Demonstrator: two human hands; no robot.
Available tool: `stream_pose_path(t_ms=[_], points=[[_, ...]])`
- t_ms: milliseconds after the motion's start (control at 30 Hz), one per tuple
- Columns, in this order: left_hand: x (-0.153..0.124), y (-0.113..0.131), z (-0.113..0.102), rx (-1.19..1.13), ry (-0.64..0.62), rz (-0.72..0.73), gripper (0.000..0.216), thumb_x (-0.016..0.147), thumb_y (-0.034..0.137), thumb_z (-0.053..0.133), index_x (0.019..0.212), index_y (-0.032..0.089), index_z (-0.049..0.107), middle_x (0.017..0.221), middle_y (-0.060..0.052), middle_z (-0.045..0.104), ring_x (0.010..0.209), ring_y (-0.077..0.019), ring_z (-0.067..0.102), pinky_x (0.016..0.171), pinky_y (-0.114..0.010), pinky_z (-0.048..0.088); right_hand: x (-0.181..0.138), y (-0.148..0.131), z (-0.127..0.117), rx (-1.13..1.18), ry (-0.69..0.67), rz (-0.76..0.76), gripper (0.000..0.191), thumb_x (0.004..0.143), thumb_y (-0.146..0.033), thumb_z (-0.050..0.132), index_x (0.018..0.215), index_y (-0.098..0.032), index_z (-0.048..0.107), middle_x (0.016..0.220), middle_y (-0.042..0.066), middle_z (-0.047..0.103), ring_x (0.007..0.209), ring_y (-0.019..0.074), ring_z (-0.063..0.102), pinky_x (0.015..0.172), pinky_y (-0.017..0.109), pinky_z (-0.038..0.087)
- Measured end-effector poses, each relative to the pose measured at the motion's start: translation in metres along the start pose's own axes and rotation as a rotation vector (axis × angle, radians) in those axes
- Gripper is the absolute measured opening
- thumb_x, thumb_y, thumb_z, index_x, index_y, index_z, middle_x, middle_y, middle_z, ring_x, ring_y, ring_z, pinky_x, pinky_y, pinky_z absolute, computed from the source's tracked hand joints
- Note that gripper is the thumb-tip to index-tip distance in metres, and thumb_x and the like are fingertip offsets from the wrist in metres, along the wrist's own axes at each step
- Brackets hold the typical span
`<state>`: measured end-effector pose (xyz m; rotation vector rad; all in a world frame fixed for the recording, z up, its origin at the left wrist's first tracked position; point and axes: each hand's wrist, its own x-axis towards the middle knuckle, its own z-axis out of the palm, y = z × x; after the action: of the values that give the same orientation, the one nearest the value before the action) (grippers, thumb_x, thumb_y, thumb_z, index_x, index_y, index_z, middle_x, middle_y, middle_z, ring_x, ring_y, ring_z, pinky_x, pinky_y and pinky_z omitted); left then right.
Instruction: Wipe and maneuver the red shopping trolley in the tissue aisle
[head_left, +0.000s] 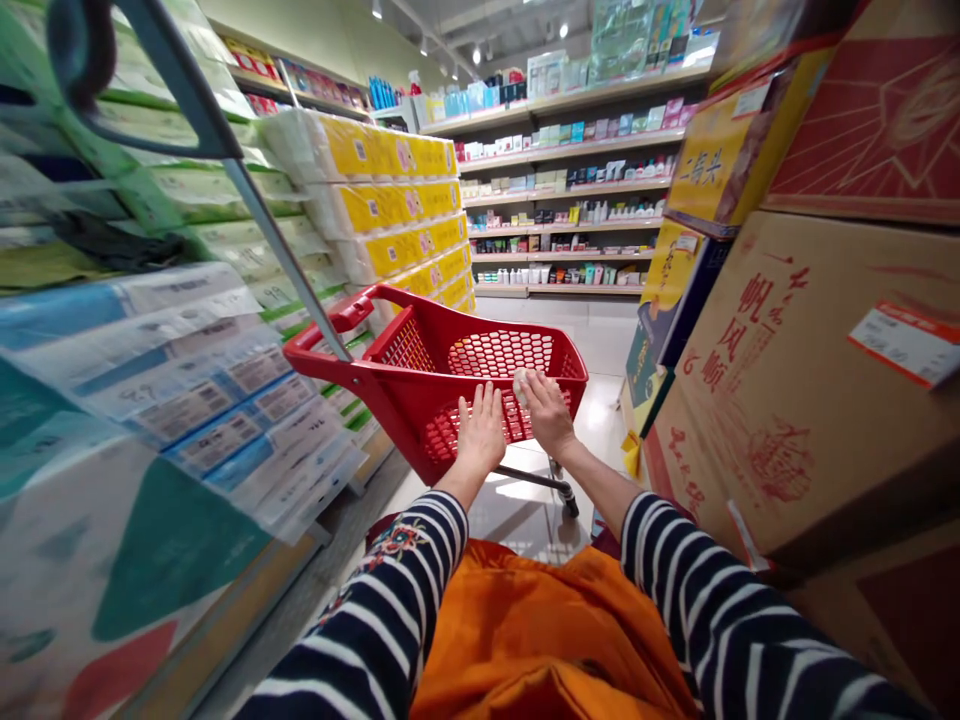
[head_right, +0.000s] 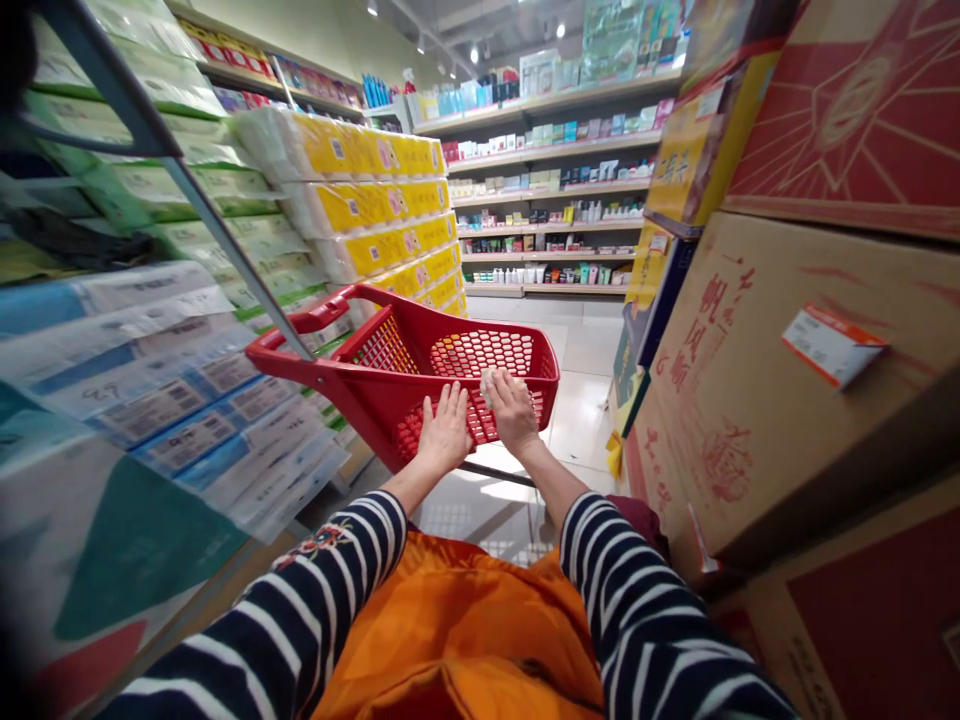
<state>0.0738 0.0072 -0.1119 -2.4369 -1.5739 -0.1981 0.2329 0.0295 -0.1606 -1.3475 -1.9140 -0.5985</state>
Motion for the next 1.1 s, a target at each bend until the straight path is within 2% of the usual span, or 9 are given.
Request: stream_pose_path(t_ms=[100,233,367,433,567,700,833,1000,1100], points=[[0.002,-0.005,-0.004,0.006,0.000,-0.009,0.066,0.080,0.020,0.035,0.143,0.007,0.018,0.153,-0.011,0.009,0.140,-0.0255,0.005,0.110,-0.054,0.007,0.004,-0.006,0.012,0.014,-0.038,-0.014,0.042,0.090,-0.010,0.034,0.128,-0.014,0.050,0.136,0.011,0.047,0.133,0.0218,0.032,0.108,0.045,0.029],[-0.003,-0.009,-0.001,0.019,-0.042,-0.002,0.066,0.080,0.019,0.036,0.142,0.007,0.020,0.152,-0.012,0.012,0.140,-0.0258,0.007,0.111,-0.053,0.007,-0.024,-0.016,0.027,0.007,-0.154,-0.041,0.040,0.089,-0.010,0.037,0.124,-0.015,0.054,0.132,0.012,0.050,0.129,0.0228,0.038,0.104,0.046,0.034],[-0.008,-0.014,0.006,0.021,-0.045,-0.014,0.064,0.081,0.020,0.035,0.142,0.007,0.021,0.152,-0.012,0.013,0.140,-0.0253,0.008,0.111,-0.053,0.008,-0.045,-0.026,0.028,0.000,-0.256,-0.058,0.042,0.086,-0.006,0.038,0.122,-0.015,0.056,0.130,0.013,0.053,0.125,0.0235,0.042,0.102,0.045,0.036],[-0.008,-0.019,0.006,0.018,-0.040,-0.024,0.064,0.081,0.020,0.035,0.142,0.007,0.022,0.152,-0.012,0.014,0.140,-0.0251,0.008,0.111,-0.053,0.008,-0.038,-0.031,0.024,0.021,-0.216,-0.077,0.044,0.086,-0.005,0.037,0.125,-0.014,0.054,0.132,0.012,0.050,0.128,0.0233,0.039,0.104,0.045,0.034],[-0.007,-0.033,0.001,0.032,-0.029,-0.063,0.064,0.082,0.020,0.035,0.142,0.007,0.020,0.152,-0.011,0.013,0.140,-0.0251,0.007,0.111,-0.053,0.008,0.004,-0.042,0.014,0.067,-0.081,-0.085,0.047,0.088,-0.006,0.032,0.131,-0.015,0.047,0.138,0.010,0.044,0.134,0.0215,0.028,0.108,0.046,0.028],[-0.011,-0.049,-0.001,0.050,-0.006,-0.085,0.061,0.084,0.020,0.032,0.142,0.007,0.020,0.152,-0.011,0.012,0.140,-0.0242,0.008,0.111,-0.053,0.008,0.032,-0.051,0.018,0.072,-0.076,-0.094,0.045,0.089,-0.007,0.033,0.132,-0.014,0.046,0.138,0.011,0.044,0.134,0.0227,0.027,0.108,0.047,0.026],[-0.020,-0.061,0.007,0.053,0.003,-0.077,0.062,0.083,0.022,0.034,0.142,0.007,0.022,0.152,-0.011,0.014,0.140,-0.0249,0.009,0.111,-0.053,0.008,0.015,-0.057,0.032,0.055,-0.172,-0.120,0.042,0.089,-0.009,0.037,0.129,-0.015,0.049,0.136,0.011,0.047,0.132,0.0243,0.031,0.105,0.047,0.031],[-0.034,-0.068,0.023,0.031,0.001,-0.089,0.063,0.081,0.021,0.037,0.142,0.009,0.023,0.151,-0.012,0.017,0.140,-0.0251,0.010,0.110,-0.053,0.008,-0.018,-0.063,0.040,0.020,-0.374,-0.153,0.042,0.087,-0.007,0.039,0.125,-0.013,0.053,0.132,0.013,0.050,0.126,0.0276,0.041,0.101,0.047,0.036],[-0.040,-0.074,0.025,0.017,0.001,-0.102,0.061,0.082,0.021,0.035,0.141,0.009,0.024,0.151,-0.012,0.019,0.139,-0.0249,0.012,0.111,-0.052,0.007,-0.014,-0.070,0.037,0.053,-0.357,-0.193,0.045,0.086,-0.008,0.038,0.129,-0.014,0.050,0.134,0.013,0.048,0.128,0.0258,0.037,0.102,0.046,0.035]])
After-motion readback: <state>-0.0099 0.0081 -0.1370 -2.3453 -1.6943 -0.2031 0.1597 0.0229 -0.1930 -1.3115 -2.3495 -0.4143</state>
